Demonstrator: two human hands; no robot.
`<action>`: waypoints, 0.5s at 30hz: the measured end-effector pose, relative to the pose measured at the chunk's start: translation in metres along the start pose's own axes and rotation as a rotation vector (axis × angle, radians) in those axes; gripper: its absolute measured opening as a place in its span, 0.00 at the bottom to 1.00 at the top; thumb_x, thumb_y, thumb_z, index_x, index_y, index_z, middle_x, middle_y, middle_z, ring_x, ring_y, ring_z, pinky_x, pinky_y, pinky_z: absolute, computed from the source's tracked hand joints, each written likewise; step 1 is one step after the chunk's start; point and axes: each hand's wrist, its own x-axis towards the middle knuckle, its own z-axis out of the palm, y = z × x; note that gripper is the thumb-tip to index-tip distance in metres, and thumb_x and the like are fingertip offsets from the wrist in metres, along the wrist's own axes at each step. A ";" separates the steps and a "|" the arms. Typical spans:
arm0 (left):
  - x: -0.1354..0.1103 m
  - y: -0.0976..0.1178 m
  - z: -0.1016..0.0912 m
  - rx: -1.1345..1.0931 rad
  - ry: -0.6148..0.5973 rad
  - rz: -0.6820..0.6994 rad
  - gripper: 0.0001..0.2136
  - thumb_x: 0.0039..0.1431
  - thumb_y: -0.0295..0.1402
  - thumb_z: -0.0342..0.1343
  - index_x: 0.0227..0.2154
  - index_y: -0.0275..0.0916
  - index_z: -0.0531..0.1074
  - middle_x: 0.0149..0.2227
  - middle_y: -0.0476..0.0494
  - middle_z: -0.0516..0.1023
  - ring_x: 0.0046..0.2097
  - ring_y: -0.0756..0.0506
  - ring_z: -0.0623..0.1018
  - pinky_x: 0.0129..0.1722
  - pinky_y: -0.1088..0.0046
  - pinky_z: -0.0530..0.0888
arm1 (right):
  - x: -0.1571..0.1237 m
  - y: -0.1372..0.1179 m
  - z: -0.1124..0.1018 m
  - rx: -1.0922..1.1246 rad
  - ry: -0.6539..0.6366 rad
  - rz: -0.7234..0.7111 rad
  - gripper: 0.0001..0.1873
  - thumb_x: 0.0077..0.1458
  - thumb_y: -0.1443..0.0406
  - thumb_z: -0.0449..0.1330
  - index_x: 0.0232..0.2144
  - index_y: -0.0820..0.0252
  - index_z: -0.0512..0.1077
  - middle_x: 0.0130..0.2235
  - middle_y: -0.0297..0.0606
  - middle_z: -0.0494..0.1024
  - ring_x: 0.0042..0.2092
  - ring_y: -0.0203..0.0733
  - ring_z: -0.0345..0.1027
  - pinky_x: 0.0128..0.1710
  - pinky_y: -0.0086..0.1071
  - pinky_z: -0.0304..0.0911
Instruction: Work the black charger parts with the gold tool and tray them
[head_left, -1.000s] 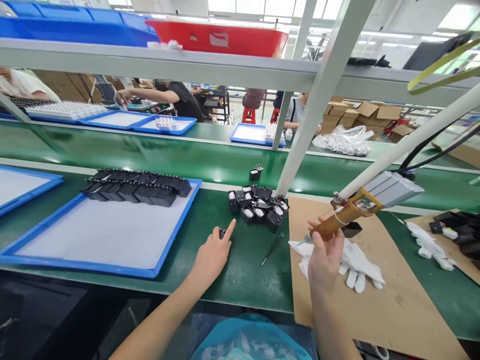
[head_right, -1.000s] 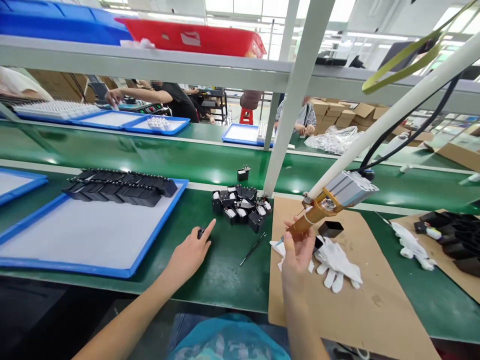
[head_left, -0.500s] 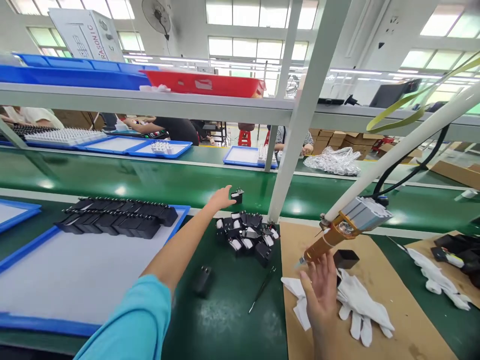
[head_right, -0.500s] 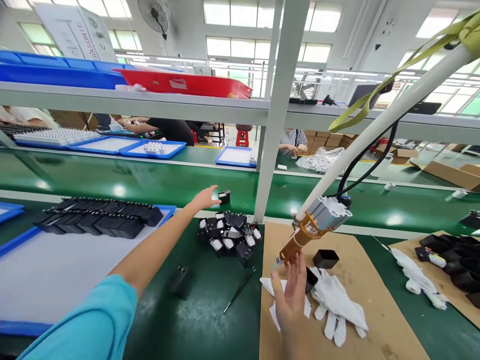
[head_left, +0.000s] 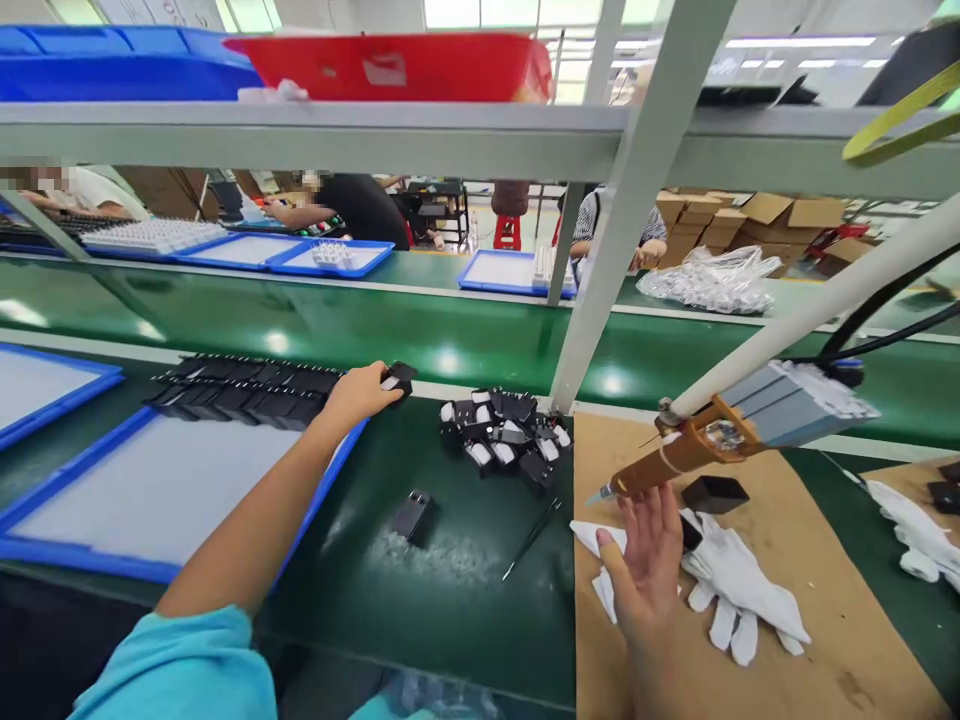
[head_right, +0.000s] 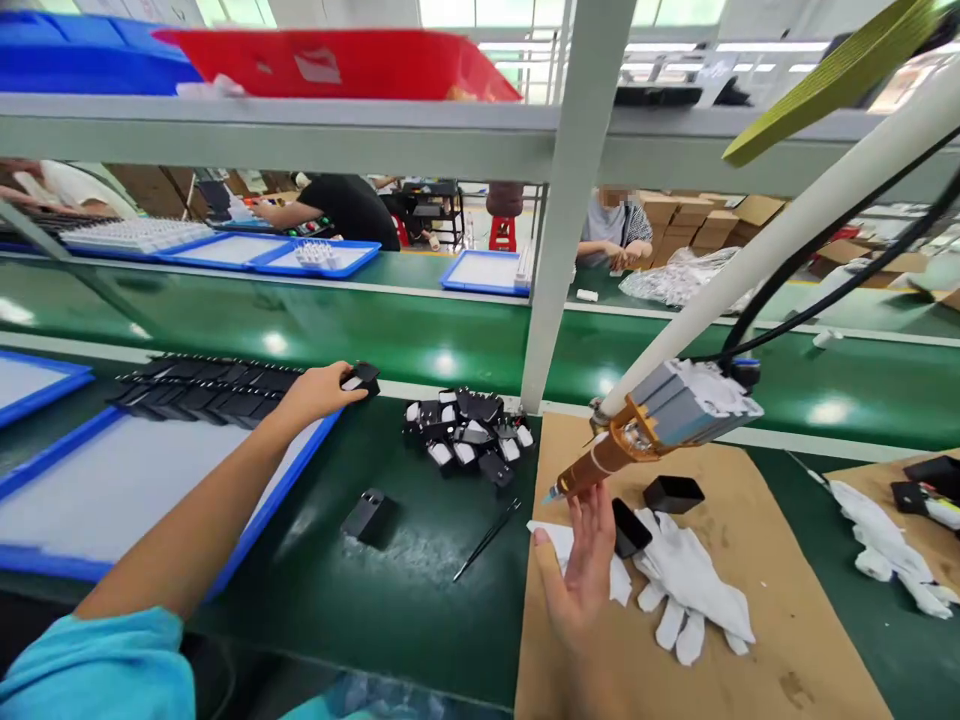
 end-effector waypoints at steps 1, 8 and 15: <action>-0.019 -0.012 0.004 0.001 -0.013 0.003 0.21 0.56 0.40 0.58 0.49 0.33 0.71 0.48 0.32 0.78 0.51 0.32 0.77 0.50 0.59 0.72 | 0.001 -0.001 -0.001 0.006 -0.003 -0.004 0.44 0.54 0.68 0.63 0.67 0.42 0.48 0.69 0.42 0.51 0.70 0.53 0.46 0.65 0.61 0.46; -0.149 -0.032 0.043 -0.307 0.265 0.111 0.27 0.57 0.41 0.58 0.57 0.37 0.63 0.54 0.34 0.71 0.53 0.38 0.74 0.52 0.58 0.73 | 0.009 -0.003 0.000 0.002 0.040 -0.020 0.45 0.50 0.65 0.66 0.65 0.44 0.50 0.67 0.44 0.55 0.67 0.52 0.52 0.65 0.62 0.47; -0.200 -0.004 0.064 -0.668 -0.171 0.411 0.35 0.58 0.34 0.57 0.66 0.49 0.49 0.65 0.39 0.60 0.58 0.40 0.70 0.50 0.64 0.75 | 0.018 -0.006 0.002 -0.063 0.131 -0.060 0.30 0.48 0.63 0.67 0.52 0.52 0.62 0.65 0.44 0.55 0.62 0.50 0.62 0.65 0.59 0.49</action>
